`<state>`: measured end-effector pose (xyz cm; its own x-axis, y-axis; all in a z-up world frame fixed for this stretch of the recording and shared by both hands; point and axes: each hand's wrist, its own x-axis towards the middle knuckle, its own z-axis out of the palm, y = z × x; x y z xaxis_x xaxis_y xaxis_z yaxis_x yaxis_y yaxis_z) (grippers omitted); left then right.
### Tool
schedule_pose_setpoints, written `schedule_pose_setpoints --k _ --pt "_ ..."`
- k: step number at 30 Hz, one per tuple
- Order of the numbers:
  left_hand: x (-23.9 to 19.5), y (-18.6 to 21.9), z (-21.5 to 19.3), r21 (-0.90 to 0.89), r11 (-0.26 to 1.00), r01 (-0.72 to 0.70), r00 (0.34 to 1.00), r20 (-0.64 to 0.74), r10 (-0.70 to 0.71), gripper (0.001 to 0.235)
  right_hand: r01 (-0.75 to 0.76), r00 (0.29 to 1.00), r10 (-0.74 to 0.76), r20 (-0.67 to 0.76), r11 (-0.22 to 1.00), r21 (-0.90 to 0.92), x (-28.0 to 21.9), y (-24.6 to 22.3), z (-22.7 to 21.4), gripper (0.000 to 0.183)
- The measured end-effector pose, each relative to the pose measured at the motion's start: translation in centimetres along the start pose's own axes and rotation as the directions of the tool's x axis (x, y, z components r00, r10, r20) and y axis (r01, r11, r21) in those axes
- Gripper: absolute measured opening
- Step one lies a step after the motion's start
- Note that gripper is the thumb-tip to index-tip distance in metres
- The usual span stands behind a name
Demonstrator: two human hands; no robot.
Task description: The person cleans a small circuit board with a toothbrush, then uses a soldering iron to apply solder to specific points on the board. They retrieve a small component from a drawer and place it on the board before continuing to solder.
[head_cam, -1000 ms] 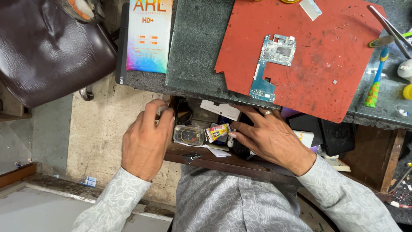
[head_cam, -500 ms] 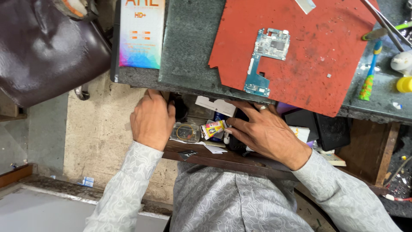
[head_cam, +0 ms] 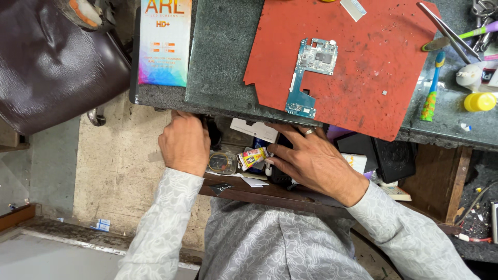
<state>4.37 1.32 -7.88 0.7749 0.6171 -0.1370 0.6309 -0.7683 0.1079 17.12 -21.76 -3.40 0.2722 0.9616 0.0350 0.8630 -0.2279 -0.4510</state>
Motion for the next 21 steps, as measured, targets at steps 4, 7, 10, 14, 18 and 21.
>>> schedule_pose_setpoints --k 4,7,10,14,18,21 --pt "0.1 0.4 0.4 0.045 0.998 0.034 0.999 -0.005 -0.033 0.028 -0.029 0.999 0.028 0.042 1.000 0.006 0.0 0.0 0.2 0.030" --pt "0.0 0.2 -0.1 -0.050 0.998 0.045 0.996 -0.077 -0.049 0.035 -0.006 1.000 0.006 0.008 1.000 0.007 0.0 -0.1 0.1 0.030" --pt "0.2 0.0 -0.5 -0.111 0.993 0.034 0.997 -0.060 -0.041 0.039 0.028 0.999 -0.029 -0.043 0.999 -0.026 0.0 0.0 -0.1 0.030" --pt "0.1 -0.1 0.0 -0.047 0.998 0.040 0.999 -0.019 -0.041 0.029 -0.034 0.998 0.033 0.044 0.999 0.008 0.0 -0.1 -0.1 0.031" --pt "1.3 0.3 0.5 -0.025 0.986 0.162 0.986 0.046 -0.161 0.021 -0.041 0.998 0.040 0.041 0.999 0.025 0.2 0.1 -0.2 0.031" --pt "1.3 0.4 0.5 -0.061 0.988 0.141 0.987 -0.075 -0.145 0.024 -0.016 1.000 0.016 0.012 1.000 0.025 -0.1 0.0 0.0 0.030"
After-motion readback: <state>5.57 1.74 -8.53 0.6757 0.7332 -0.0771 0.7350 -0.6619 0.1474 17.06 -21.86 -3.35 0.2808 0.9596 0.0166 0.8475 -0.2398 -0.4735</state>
